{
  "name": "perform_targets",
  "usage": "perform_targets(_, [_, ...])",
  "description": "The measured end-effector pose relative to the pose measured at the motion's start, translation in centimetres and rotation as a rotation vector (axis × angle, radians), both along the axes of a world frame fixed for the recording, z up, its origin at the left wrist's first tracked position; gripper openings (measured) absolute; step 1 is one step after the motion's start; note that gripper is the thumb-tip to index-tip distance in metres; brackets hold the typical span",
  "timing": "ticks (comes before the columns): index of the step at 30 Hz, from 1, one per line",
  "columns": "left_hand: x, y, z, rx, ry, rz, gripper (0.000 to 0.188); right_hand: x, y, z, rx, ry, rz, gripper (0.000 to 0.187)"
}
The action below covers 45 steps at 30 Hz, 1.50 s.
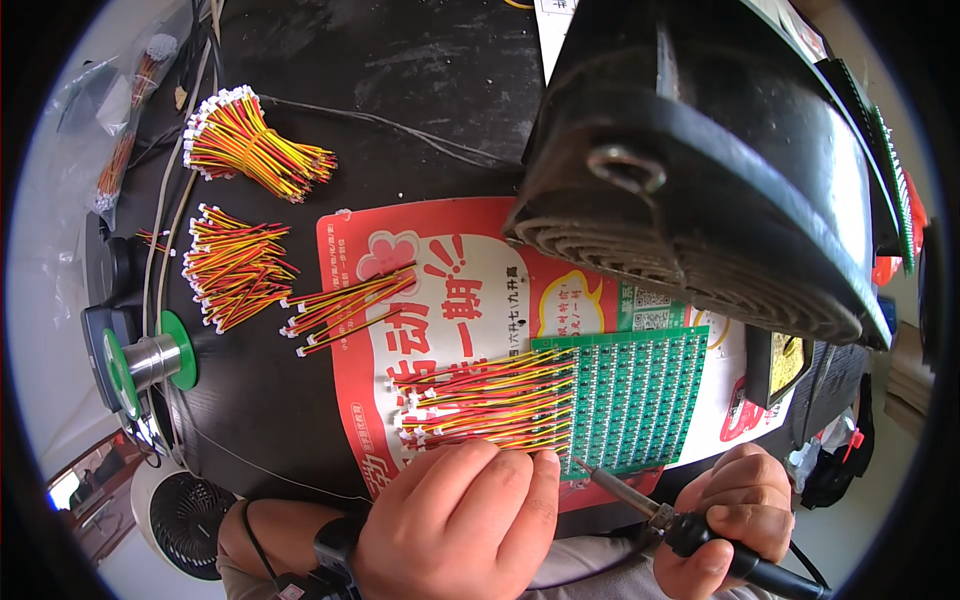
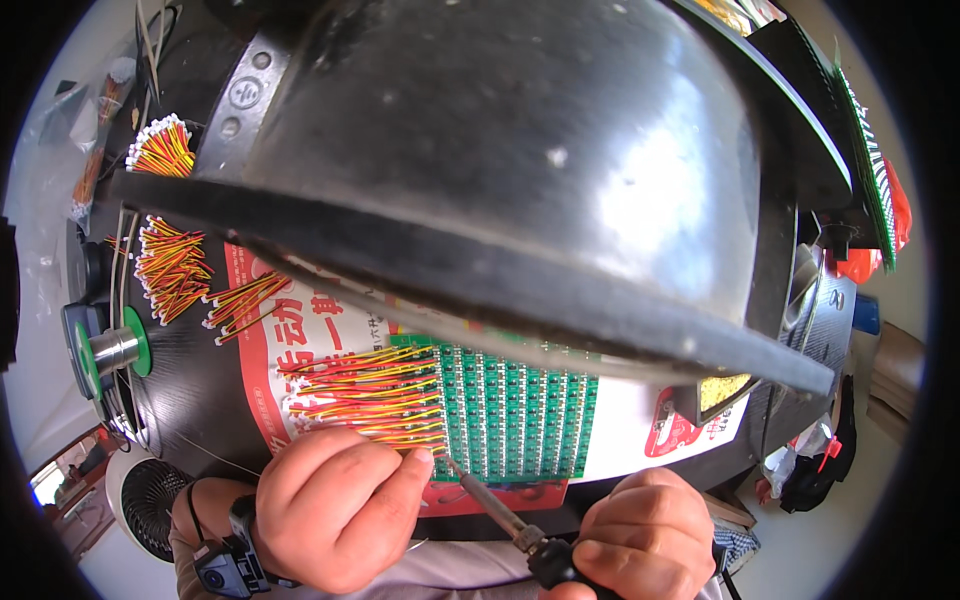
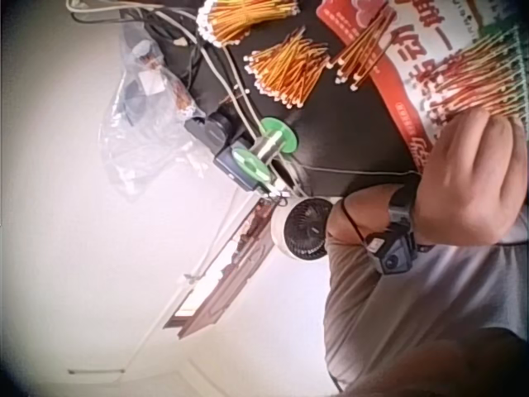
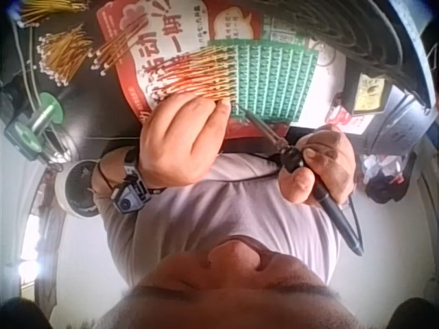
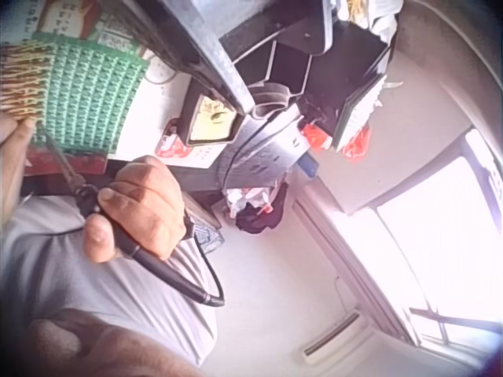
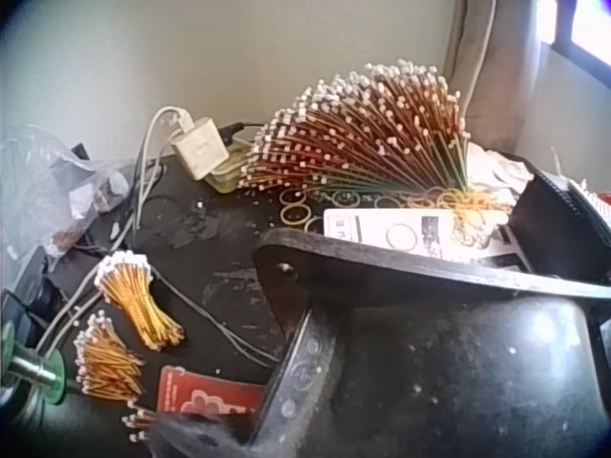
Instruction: Soldering small electrical wires with connector ends onto a green circuit board.
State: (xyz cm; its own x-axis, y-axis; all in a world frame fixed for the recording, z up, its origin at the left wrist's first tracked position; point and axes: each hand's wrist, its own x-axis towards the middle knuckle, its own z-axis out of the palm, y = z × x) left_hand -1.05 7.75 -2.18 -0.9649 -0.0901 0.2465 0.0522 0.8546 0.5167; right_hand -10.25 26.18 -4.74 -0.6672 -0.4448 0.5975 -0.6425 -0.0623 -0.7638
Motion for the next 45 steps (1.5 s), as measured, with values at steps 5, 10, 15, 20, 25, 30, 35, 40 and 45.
perform_targets(5, [1.0,0.8,-1.6,-0.016,0.039,-0.043,0.019,0.2,-1.2,-0.4,-0.063,0.038,-0.045,0.023])
perform_targets(10, [0.7,-0.4,-1.3,-0.004,0.069,-0.151,0.017,-0.2,-0.3,0.4,0.087,0.096,-0.115,0.025])
perform_targets(15, [0.1,-0.5,-1.0,0.057,0.153,-0.093,0.021,-0.5,0.5,1.2,0.106,0.119,-0.160,0.023])
perform_targets(20, [1.1,-5.5,0.9,-0.026,-0.019,0.312,0.020,-0.5,0.0,-0.1,0.071,0.123,-0.160,0.024])
perform_targets(25, [1.7,-8.1,1.5,-0.115,-0.251,0.426,0.014,0.0,0.0,0.5,0.060,0.106,-0.175,0.024])
perform_targets(30, [1.5,-7.9,1.5,-0.002,-0.305,0.469,0.018,-0.3,0.2,0.8,0.059,0.098,-0.184,0.024])
perform_targets(35, [1.8,-8.1,1.6,-0.011,-0.310,0.444,0.020,-0.1,0.0,0.3,0.049,0.115,-0.204,0.025])
perform_targets(40, [1.9,-8.0,1.3,-0.001,-0.297,0.431,0.020,-0.2,-0.1,0.1,0.017,0.105,-0.196,0.025])
perform_targets(45, [2.1,-8.3,1.4,-0.039,-0.294,0.384,0.018,-0.2,0.1,0.5,0.052,0.097,-0.202,0.025])
